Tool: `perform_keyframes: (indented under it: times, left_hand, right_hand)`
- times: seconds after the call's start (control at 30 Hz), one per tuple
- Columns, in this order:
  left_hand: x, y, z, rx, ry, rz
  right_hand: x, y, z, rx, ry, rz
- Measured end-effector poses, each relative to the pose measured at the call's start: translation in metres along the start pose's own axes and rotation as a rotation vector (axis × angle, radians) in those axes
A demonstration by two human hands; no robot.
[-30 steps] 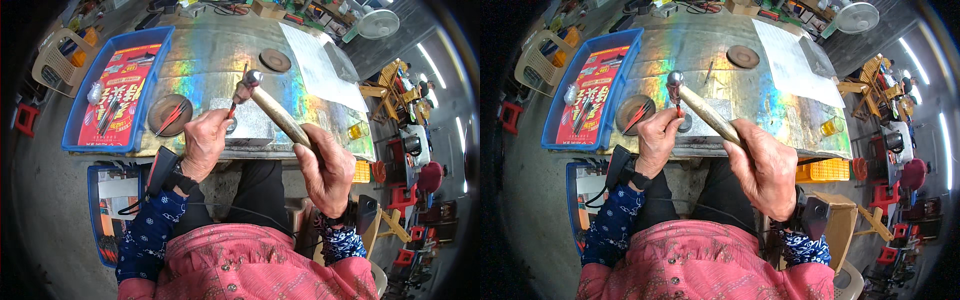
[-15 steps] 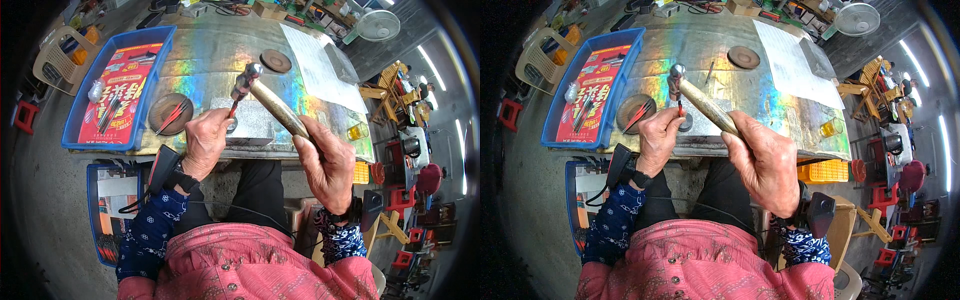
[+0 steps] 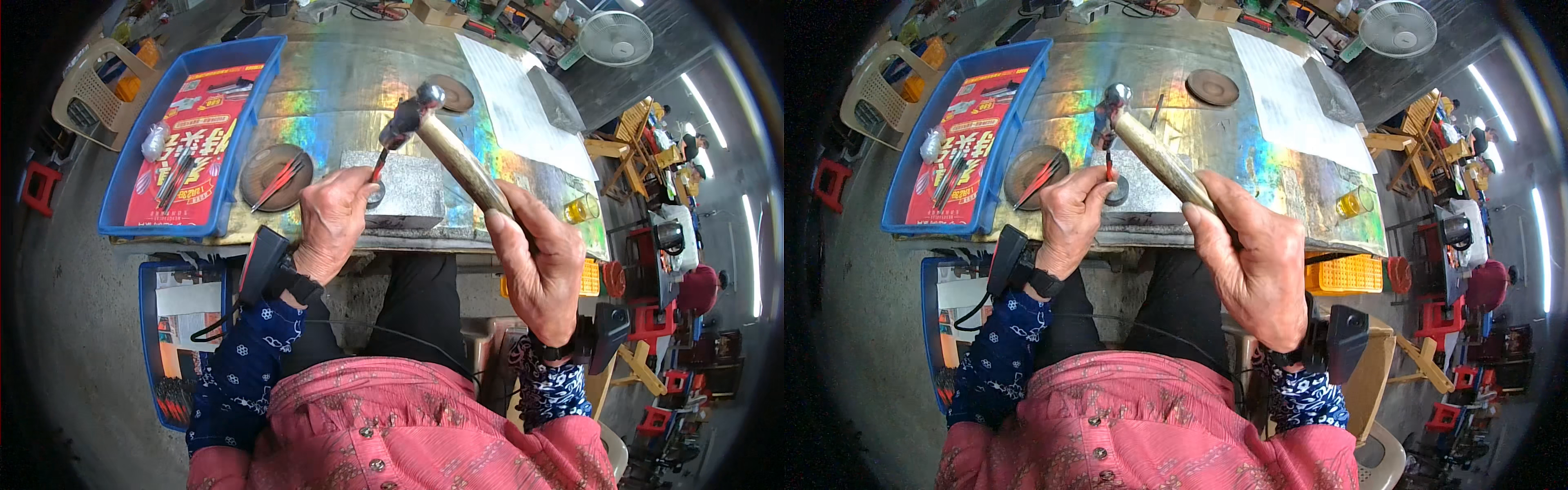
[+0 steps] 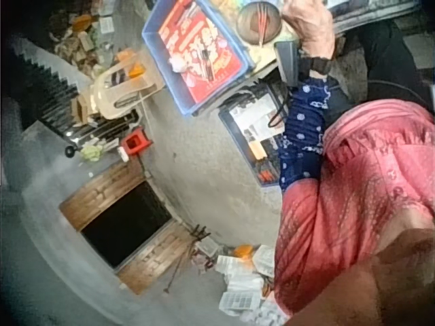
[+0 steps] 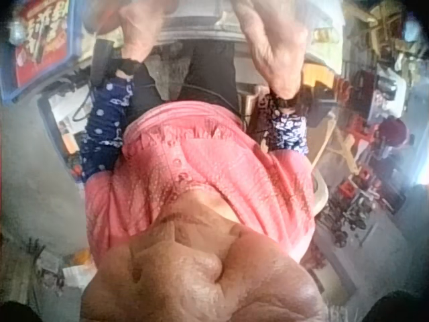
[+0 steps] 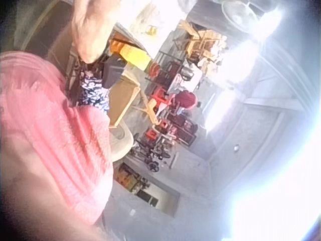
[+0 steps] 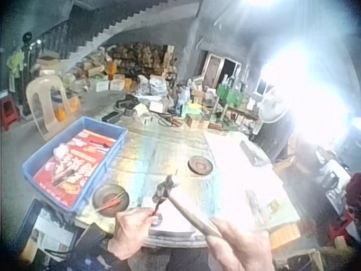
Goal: The person repeatedly picks up small metal rods from a tray, places them on a metal block, and strikes them with a hammer. They rotate the rods between strikes and return them to the tray after shaping.
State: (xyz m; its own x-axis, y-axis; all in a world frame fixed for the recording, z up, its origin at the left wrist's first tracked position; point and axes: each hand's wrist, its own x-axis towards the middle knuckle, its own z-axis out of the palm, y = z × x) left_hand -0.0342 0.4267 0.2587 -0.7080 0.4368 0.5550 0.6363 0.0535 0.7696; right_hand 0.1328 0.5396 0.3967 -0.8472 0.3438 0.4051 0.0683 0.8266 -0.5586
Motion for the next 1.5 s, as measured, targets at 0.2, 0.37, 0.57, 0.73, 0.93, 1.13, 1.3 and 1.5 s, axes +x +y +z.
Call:
perform_keyframes:
  times: [0.2,0.37,0.57,0.73,0.93,1.13,1.3,1.5]
  left_hand:
    - [0.000,-0.003,0.000,-0.071,-0.007,-0.023]
    - [0.007,-0.005,-0.011,-0.582,-0.020,-0.342]
    - [0.009,-0.010,-0.043,-0.826,-0.037,-0.535]
    - [0.005,-0.015,-0.059,-0.875,-0.011,-0.592]
    - [-0.002,-0.026,-0.073,-0.676,0.007,-0.524]
    - [-0.007,-0.044,-0.085,0.266,-0.086,-0.231]
    - [-0.008,-0.055,-0.082,0.757,-0.201,0.006]
    - [-0.010,-0.067,-0.072,0.915,-0.249,0.107]
  right_hand:
    - [-0.009,0.018,0.014,0.000,0.083,0.022]
    - [-0.025,0.044,0.028,-0.010,0.137,0.064]
    - [-0.035,0.066,0.050,-0.195,0.185,0.037]
    - [-0.038,0.079,0.073,-0.343,0.187,0.030]
    - [-0.044,0.089,0.097,-0.433,0.239,0.003]
    - [-0.049,0.091,0.108,-0.404,0.118,0.081]
    - [-0.050,0.094,0.108,-0.369,0.073,0.089]
    - [-0.049,0.098,0.108,-0.438,0.070,0.023]
